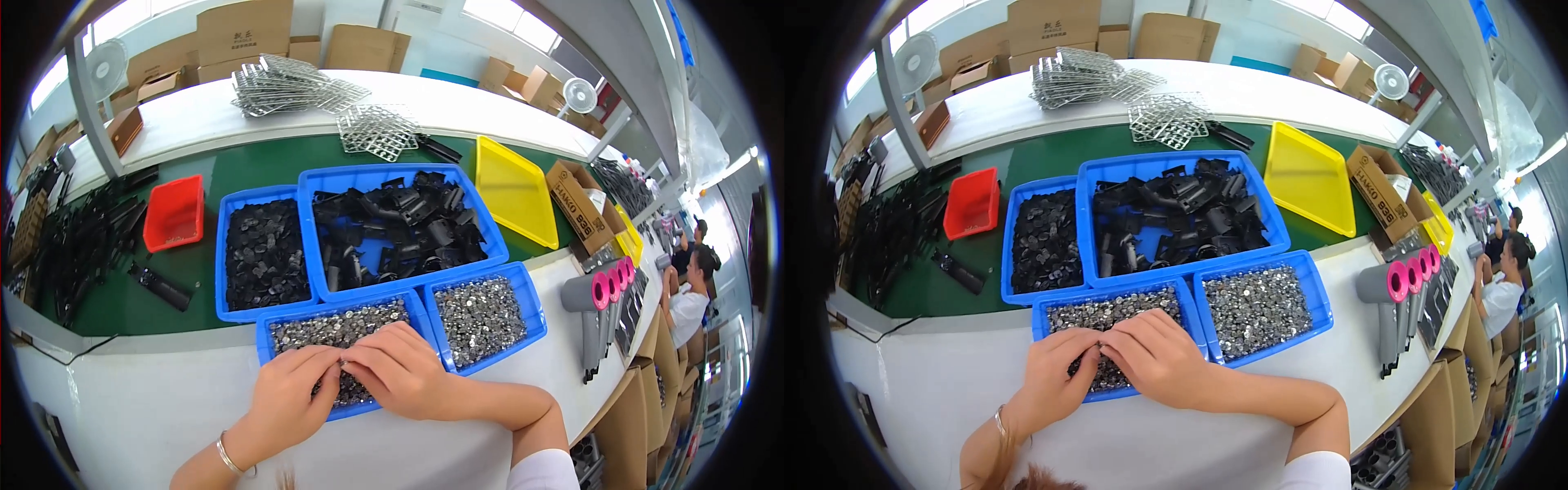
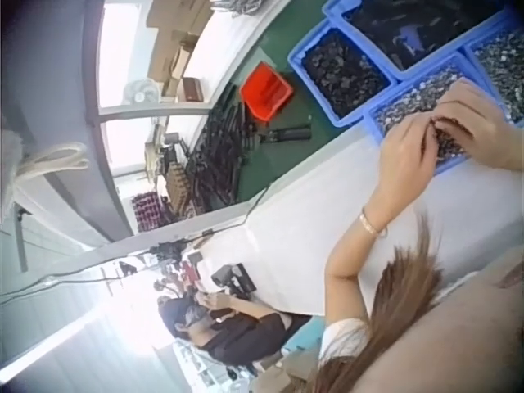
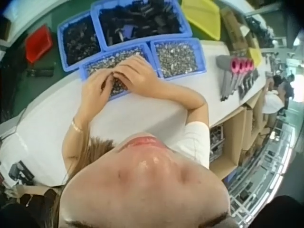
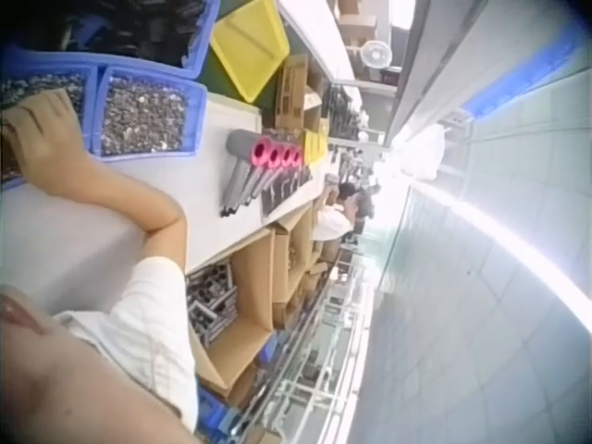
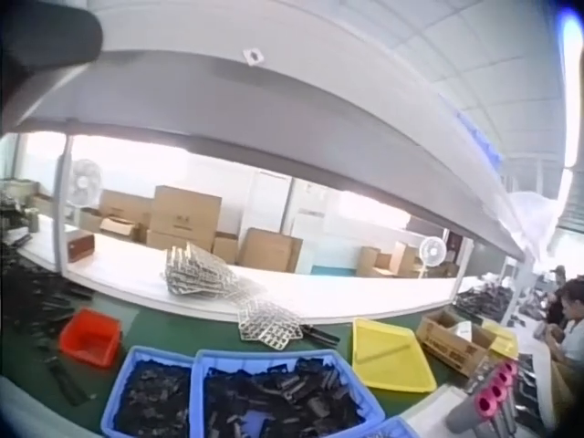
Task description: The person assembles a hairdryer by selecting components from bins, attaching parts to the handle frame, sliding a sleeve over the handle, and inserting buttons into the handle slots.
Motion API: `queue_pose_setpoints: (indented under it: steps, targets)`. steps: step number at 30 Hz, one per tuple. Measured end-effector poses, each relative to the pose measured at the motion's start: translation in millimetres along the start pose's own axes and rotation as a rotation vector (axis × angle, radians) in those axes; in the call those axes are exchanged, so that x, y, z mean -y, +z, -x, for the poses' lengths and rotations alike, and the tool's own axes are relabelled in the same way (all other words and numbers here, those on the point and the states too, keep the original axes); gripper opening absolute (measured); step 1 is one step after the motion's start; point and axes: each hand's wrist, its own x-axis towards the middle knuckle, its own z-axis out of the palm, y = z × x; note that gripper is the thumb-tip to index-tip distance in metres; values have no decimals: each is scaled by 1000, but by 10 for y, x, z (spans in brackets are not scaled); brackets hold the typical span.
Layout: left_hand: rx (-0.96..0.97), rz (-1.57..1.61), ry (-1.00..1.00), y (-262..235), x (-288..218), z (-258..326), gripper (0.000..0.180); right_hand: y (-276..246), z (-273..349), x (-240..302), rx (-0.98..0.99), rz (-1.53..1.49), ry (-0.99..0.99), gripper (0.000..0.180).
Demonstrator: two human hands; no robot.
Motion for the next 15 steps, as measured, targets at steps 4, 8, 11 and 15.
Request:
queue_pose_setpoints:
  steps: [4, 8, 11, 15]
  targets:
    - [-37, 12, -36, 96, 36, -22, 15, -31, 20, -43, 22, 9, 55, 21]
    - [-23, 12, -21, 47, 7, 0, 15, -26, -10, -12, 16, -44, 78, 18]
    - [-26, 27, 21, 67, 46, -9, 14, -35, -4, -37, 19, -63, 58, 20]
    - [-17, 10, -2, 86, -13, 5, 12, -82, -12, -6, 42, -73, 61, 23]
